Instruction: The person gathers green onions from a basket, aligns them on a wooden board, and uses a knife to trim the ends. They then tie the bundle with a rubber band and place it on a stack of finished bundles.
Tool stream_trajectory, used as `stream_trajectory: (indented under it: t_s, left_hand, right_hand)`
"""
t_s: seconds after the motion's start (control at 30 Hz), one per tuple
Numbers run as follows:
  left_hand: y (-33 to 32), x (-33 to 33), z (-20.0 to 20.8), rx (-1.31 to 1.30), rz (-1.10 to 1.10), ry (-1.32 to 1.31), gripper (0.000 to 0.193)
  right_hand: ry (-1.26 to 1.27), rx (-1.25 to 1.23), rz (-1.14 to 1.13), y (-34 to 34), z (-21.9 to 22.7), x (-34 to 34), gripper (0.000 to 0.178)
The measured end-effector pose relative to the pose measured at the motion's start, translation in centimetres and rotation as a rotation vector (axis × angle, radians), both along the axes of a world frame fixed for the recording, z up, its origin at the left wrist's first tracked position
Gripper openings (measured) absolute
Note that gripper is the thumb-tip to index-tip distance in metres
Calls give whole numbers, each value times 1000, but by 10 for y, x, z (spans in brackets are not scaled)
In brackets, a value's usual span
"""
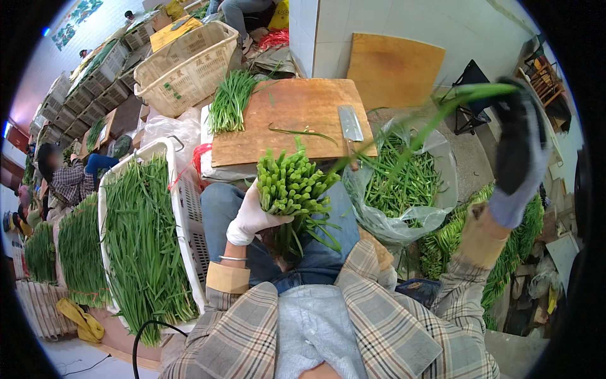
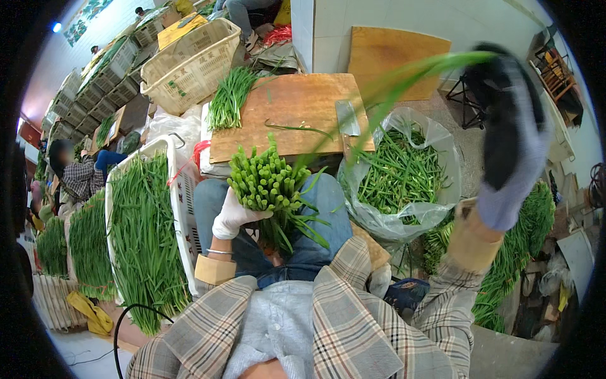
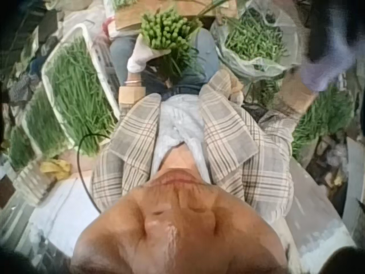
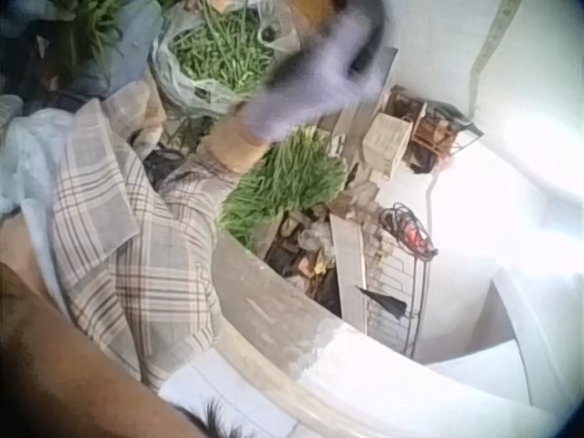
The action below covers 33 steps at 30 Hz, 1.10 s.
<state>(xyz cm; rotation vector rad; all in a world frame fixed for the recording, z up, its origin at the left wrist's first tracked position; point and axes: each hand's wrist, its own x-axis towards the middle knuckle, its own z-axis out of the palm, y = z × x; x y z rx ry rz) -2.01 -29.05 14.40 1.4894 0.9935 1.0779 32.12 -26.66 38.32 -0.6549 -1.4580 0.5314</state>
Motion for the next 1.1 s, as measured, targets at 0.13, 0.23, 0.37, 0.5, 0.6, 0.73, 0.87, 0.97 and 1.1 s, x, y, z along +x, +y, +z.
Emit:
stream_trajectory:
  t_s: [0.13, 0.23, 0.37, 0.5, 0.6, 0.73, 0.87, 0.97, 1.1]
  left_hand:
    - [4, -5, -14, 57, 48, 5, 73]
    - [2, -8, -14, 49, 113, -24, 68]
    - [5, -4, -4, 66, 71, -28, 71]
    - [10, -2, -4, 23, 2, 97, 83]
    - [13, -2, -9, 112, -94, 204, 89]
    - [20, 8, -19, 30, -87, 90, 96]
    - [25, 8, -33, -340, -134, -342, 103]
    - [25, 14, -29, -553, -185, -619, 105]
    - [27, 13, -31, -495, -225, -528, 105]
  right_hand:
    - [244, 31, -63, 40, -21, 113, 33]
    - [397, -317, -189, 86, -116, 168, 33]
    - [-1466, -857, -978, 92, -237, 185, 48]
    - [-721, -407, -270, 72, -185, 13, 31]
    - [-646, -312, 221, 41, -130, -71, 28]
    - [-762, -333, 339, 30, -114, -91, 29]
    - [-759, -609, 440, 36, -109, -89, 27]
    - [-742, -766, 489, 41, -106, -86, 27]
    - [-817, -403, 402, 43, -122, -81, 25]
